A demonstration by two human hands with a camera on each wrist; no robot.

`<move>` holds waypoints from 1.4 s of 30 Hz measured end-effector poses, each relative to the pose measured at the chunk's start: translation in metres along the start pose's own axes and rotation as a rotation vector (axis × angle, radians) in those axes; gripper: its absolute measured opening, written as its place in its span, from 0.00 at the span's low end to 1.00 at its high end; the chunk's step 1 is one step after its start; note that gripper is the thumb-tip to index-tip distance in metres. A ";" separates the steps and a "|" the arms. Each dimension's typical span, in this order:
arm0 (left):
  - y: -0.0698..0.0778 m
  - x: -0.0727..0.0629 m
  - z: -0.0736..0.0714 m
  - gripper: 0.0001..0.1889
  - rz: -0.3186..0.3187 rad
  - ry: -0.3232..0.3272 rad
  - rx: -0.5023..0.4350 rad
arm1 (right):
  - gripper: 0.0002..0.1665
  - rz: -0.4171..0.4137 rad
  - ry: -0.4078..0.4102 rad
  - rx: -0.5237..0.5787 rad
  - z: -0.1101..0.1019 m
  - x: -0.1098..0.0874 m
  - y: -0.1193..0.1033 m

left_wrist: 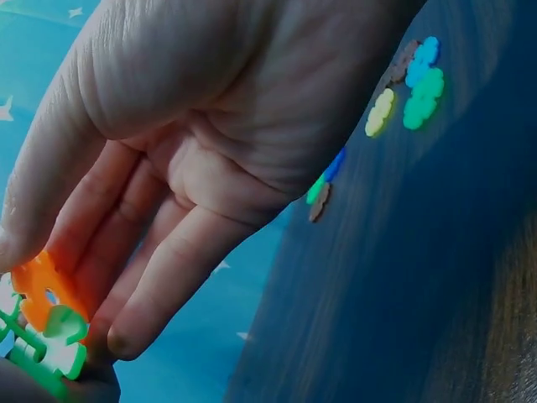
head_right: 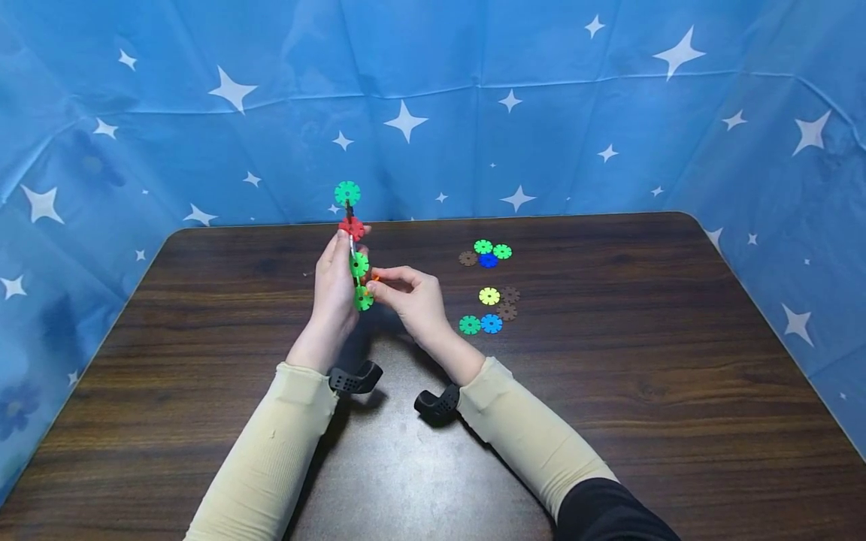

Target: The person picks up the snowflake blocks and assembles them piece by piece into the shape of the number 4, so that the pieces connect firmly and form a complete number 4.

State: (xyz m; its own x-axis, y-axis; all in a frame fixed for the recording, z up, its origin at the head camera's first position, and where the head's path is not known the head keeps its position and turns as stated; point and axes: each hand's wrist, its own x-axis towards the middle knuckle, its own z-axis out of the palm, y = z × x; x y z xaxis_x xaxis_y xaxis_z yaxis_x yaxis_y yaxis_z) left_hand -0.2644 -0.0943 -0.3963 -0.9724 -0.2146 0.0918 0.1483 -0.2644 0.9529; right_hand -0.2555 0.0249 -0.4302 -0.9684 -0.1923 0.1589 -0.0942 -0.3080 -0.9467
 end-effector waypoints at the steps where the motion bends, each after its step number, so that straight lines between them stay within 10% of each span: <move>1: 0.000 0.000 0.000 0.24 0.002 0.000 0.002 | 0.16 -0.004 0.000 -0.002 0.000 0.000 0.000; 25: -0.004 0.001 0.001 0.24 0.064 0.046 0.006 | 0.16 0.036 0.028 0.039 0.005 -0.001 0.005; 42: 0.001 0.000 0.001 0.24 0.054 -0.025 -0.066 | 0.19 0.083 -0.108 0.010 -0.016 0.009 -0.010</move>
State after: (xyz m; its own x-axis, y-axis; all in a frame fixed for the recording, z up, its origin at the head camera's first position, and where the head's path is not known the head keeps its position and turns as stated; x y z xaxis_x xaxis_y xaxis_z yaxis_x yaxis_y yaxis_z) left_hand -0.2647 -0.0939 -0.3952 -0.9668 -0.2068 0.1503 0.2113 -0.3150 0.9253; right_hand -0.2673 0.0408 -0.4232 -0.9422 -0.3166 0.1095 -0.0116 -0.2958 -0.9552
